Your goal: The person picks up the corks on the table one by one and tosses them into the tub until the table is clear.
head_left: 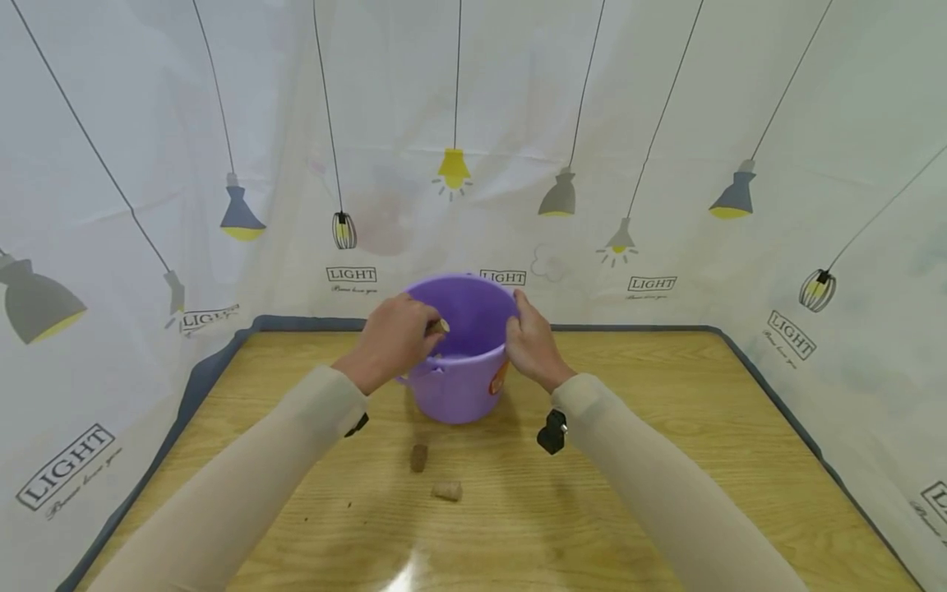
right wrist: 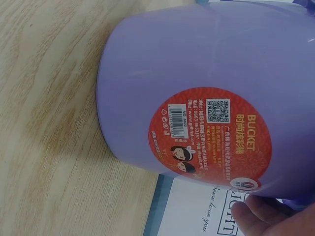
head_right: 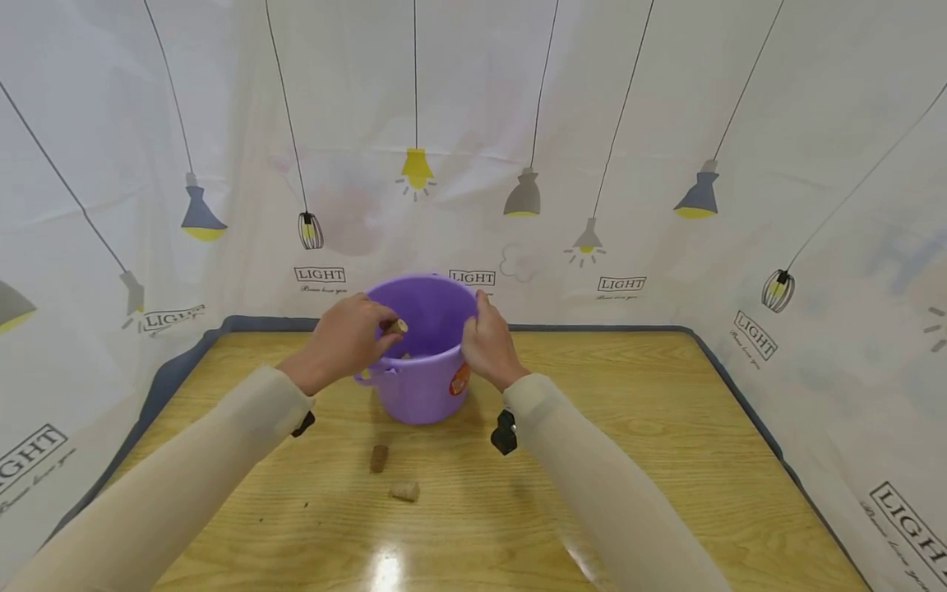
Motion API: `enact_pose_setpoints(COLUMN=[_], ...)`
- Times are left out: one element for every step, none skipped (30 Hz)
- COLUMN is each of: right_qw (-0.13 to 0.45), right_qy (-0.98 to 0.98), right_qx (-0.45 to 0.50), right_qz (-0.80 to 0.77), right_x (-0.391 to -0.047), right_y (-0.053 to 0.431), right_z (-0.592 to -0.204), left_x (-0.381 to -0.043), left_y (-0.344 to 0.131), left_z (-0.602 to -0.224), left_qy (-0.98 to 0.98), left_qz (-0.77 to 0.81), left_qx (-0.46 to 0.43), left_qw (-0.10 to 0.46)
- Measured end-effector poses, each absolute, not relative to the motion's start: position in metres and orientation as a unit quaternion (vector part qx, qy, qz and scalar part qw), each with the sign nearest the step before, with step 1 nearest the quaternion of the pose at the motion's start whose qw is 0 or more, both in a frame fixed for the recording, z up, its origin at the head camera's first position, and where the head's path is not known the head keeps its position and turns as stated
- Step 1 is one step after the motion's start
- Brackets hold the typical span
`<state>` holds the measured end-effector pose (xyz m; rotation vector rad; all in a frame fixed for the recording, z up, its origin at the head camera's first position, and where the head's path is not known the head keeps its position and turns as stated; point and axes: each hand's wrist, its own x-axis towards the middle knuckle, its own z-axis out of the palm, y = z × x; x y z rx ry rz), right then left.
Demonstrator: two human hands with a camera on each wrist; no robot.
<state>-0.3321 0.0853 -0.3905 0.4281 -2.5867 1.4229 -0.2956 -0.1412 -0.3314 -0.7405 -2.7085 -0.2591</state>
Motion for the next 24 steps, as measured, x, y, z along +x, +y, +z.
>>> enact_pose_setpoints(right_qw=[0.079, 0.078, 0.078, 0.078, 0.078, 0.078, 0.078, 0.077, 0.077, 0.077, 0.077, 0.076, 0.076, 0.075, 0.075, 0.074, 0.074, 0.075, 0.076, 0.077, 0.079, 0.08, 0.082, 0.083], right_qy=[-0.865, -0.865, -0.865, -0.865, -0.865, -0.866, -0.866, -0.865, -0.865, -0.865, -0.864, -0.864, -0.864, -0.863, -0.863, -0.863, -0.863, -0.864, -0.864, -0.864, -0.864, -0.864, -0.864, -0.864], right_qx=[0.141, 0.139, 0.138, 0.136, 0.136, 0.135, 0.136, 0.137, 0.137, 0.138, 0.138, 0.139, 0.139, 0.14, 0.14, 0.141, 0.141, 0.141, 0.141, 0.142, 0.142, 0.142, 0.141, 0.142], right_qz=[0.476, 0.476, 0.476, 0.476, 0.476, 0.476, 0.476, 0.476, 0.476, 0.477, 0.477, 0.478, 0.479, 0.479, 0.479, 0.479, 0.479, 0.478, 0.478, 0.477, 0.477, 0.477, 0.476, 0.476], right_x=[-0.3323, -0.3325, -0.3325, -0.3327, -0.3328, -0.3329, -0.3328, -0.3325, -0.3323, -0.3321, -0.3319, -0.3318, -0.3315, -0.3315, -0.3316, -0.3317, -0.3316, -0.3318, -0.3318, -0.3319, -0.3319, -0.3319, -0.3319, -0.3323], right_y=[0.0851, 0.085, 0.0849, 0.0848, 0.0848, 0.0847, 0.0847, 0.0847, 0.0847, 0.0845, 0.0845, 0.0845, 0.0845, 0.0845, 0.0845, 0.0845, 0.0845, 0.0845, 0.0844, 0.0844, 0.0843, 0.0843, 0.0843, 0.0844], right_z=[-0.391, -0.3913, -0.3917, -0.3922, -0.3925, -0.3928, -0.3929, -0.3929, -0.3928, -0.3926, -0.3926, -0.3926, -0.3925, -0.3925, -0.3926, -0.3927, -0.3925, -0.3924, -0.392, -0.3917, -0.3912, -0.3908, -0.3902, -0.3901], left_x=[-0.2963, -0.2971, -0.2977, -0.2983, -0.2985, -0.2987, -0.2989, -0.2988, -0.2986, -0.2984, -0.2981, -0.2979, -0.2975, -0.2971, -0.2966, -0.2962, -0.2958, -0.2955, -0.295, -0.2946, -0.294, -0.2934, -0.2925, -0.2915], left_y=[-0.1408, -0.1404, -0.1401, -0.1398, -0.1395, -0.1393, -0.139, -0.1388, -0.1388, -0.1386, -0.1385, -0.1384, -0.1383, -0.1381, -0.138, -0.1379, -0.1377, -0.1375, -0.1371, -0.1368, -0.1365, -0.1361, -0.1357, -0.1355], left_z=[-0.3314, -0.3315, -0.3314, -0.3315, -0.3311, -0.331, -0.3309, -0.3308, -0.3308, -0.3307, -0.3306, -0.3307, -0.3306, -0.3305, -0.3305, -0.3304, -0.3306, -0.3306, -0.3305, -0.3305, -0.3303, -0.33, -0.3297, -0.3291], left_qy=[-0.949, -0.95, -0.951, -0.951, -0.953, -0.954, -0.954, -0.955, -0.955, -0.956, -0.957, -0.956, -0.956, -0.955, -0.955, -0.954, -0.954, -0.953, -0.952, -0.952, -0.951, -0.951, -0.95, -0.949], left_qz=[-0.09, -0.088, -0.088, -0.087, -0.086, -0.085, -0.085, -0.087, -0.089, -0.091, -0.094, -0.097, -0.1, -0.102, -0.104, -0.107, -0.11, -0.113, -0.116, -0.119, -0.123, -0.125, -0.127, -0.129], left_qx=[-0.257, -0.256, -0.255, -0.254, -0.251, -0.248, -0.247, -0.244, -0.242, -0.24, -0.238, -0.238, -0.239, -0.239, -0.239, -0.239, -0.24, -0.24, -0.239, -0.239, -0.238, -0.238, -0.238, -0.238], left_qw=[0.157, 0.156, 0.154, 0.152, 0.149, 0.147, 0.146, 0.145, 0.143, 0.142, 0.141, 0.142, 0.141, 0.141, 0.142, 0.143, 0.145, 0.147, 0.149, 0.151, 0.153, 0.155, 0.158, 0.161])
